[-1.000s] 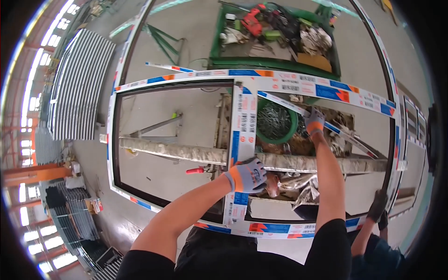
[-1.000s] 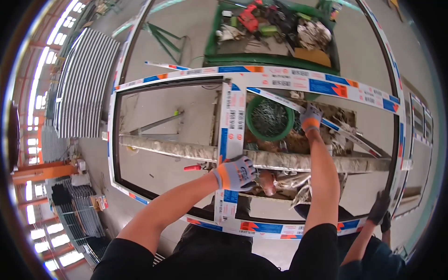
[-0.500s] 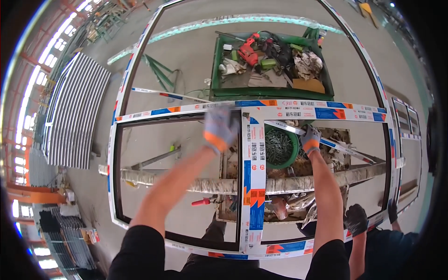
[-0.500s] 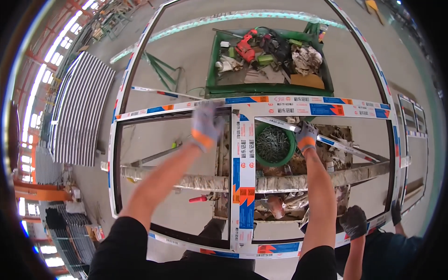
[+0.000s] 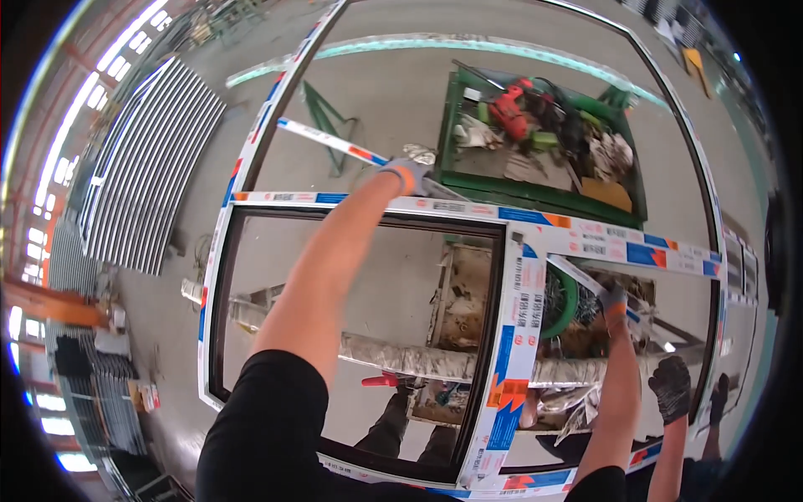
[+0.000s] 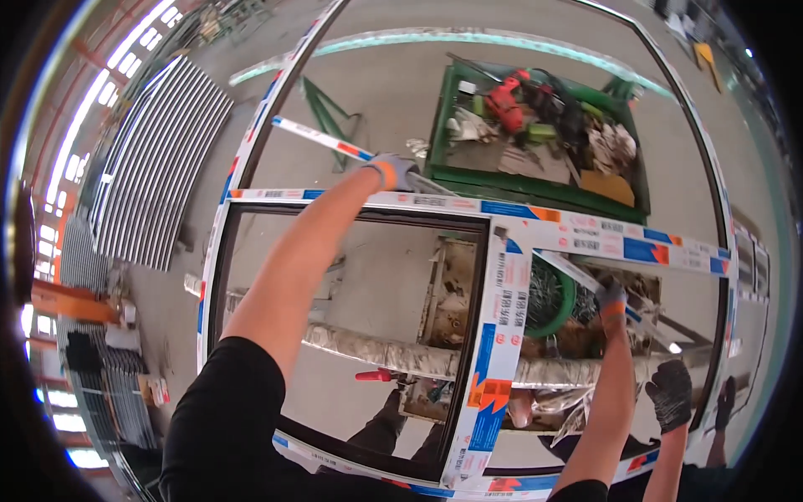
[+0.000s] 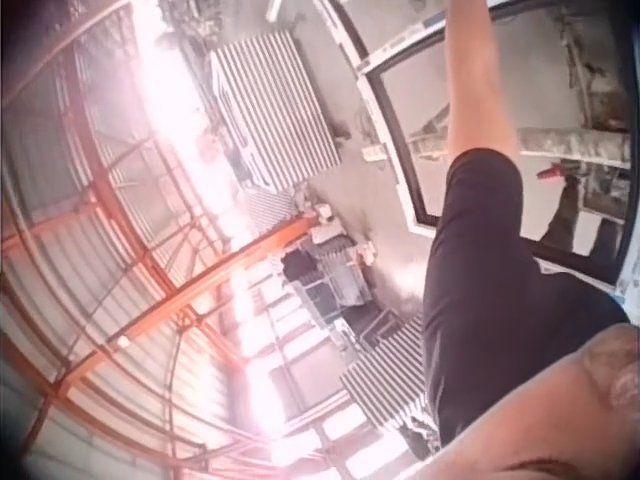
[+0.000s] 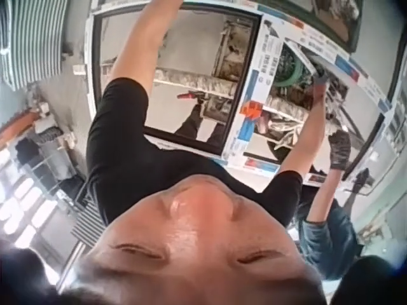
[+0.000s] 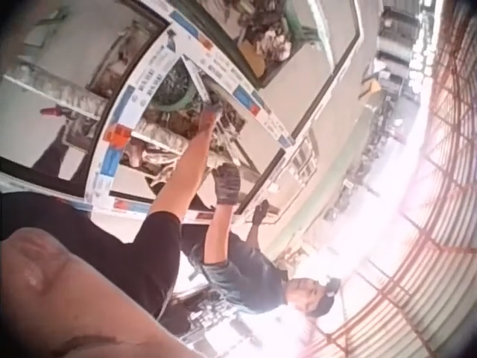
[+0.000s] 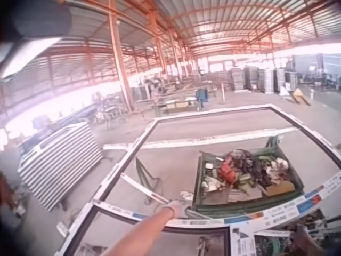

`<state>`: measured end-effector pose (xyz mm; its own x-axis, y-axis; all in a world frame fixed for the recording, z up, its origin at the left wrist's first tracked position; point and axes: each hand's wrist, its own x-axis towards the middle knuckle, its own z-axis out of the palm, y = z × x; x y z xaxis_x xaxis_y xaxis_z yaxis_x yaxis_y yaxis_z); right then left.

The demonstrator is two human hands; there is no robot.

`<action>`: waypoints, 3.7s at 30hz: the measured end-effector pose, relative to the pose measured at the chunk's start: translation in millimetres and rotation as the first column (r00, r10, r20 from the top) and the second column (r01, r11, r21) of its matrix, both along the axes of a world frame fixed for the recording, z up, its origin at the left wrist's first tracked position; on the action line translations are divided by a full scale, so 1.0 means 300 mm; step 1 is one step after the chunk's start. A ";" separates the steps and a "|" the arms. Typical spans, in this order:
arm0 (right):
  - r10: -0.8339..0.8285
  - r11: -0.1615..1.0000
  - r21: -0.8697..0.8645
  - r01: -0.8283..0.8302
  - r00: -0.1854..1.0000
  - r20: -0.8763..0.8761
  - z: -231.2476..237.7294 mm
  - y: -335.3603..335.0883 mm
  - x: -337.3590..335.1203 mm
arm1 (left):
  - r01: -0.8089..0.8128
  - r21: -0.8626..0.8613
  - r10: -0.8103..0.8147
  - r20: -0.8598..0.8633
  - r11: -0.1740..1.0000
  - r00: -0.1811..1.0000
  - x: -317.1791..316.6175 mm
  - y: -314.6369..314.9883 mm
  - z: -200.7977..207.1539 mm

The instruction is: Assembling and securing metal window frame components using a power drill and mallet.

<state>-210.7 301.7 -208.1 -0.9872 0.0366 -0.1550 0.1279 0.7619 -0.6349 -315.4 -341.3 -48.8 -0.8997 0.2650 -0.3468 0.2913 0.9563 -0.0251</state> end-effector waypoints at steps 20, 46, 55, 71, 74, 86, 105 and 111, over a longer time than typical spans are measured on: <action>0.372 0.879 0.450 -0.158 0.819 -0.438 0.773 -0.485 0.119 | -0.391 0.207 0.420 -0.121 0.897 0.900 0.244 -0.330 0.367; 0.389 0.815 0.482 -0.320 0.920 -0.046 0.759 -1.092 -0.225 | -0.007 0.152 0.028 -0.137 0.988 0.990 0.193 -0.046 0.158; 0.399 0.800 0.474 -0.368 0.916 0.037 0.781 -1.152 -0.226 | 0.218 0.040 -0.198 -0.281 0.975 0.939 0.290 -0.469 0.067; 0.590 0.737 0.511 -0.442 0.789 -0.169 0.674 -1.099 -0.281 | -0.185 0.255 0.303 -0.581 0.949 0.755 0.388 -0.227 0.104; 0.633 0.706 0.380 -0.598 0.773 0.039 0.783 -1.354 -0.217 | -0.217 0.234 0.313 -0.544 0.948 0.779 0.409 -0.259 0.093; 0.670 0.612 0.566 -0.553 0.743 0.001 0.720 -1.436 -0.152 | 0.163 0.169 -0.014 -0.649 0.972 0.761 0.370 -0.182 0.118; 0.618 0.649 0.633 -0.422 0.778 -0.115 0.737 -1.450 -0.119 | -0.064 0.144 0.135 -0.561 0.987 0.817 0.407 -0.280 0.120; 0.626 0.663 0.610 -0.433 0.768 -0.136 0.733 -1.507 -0.101 | -0.369 0.113 0.386 -0.292 0.922 0.875 0.519 -0.682 0.203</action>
<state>-241.1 -150.5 11.8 -0.8469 -0.5306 0.0355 -0.5317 0.8456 -0.0479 -159.6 -546.0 12.1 -0.9937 -0.1063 -0.0363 -0.1063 0.9943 -0.0006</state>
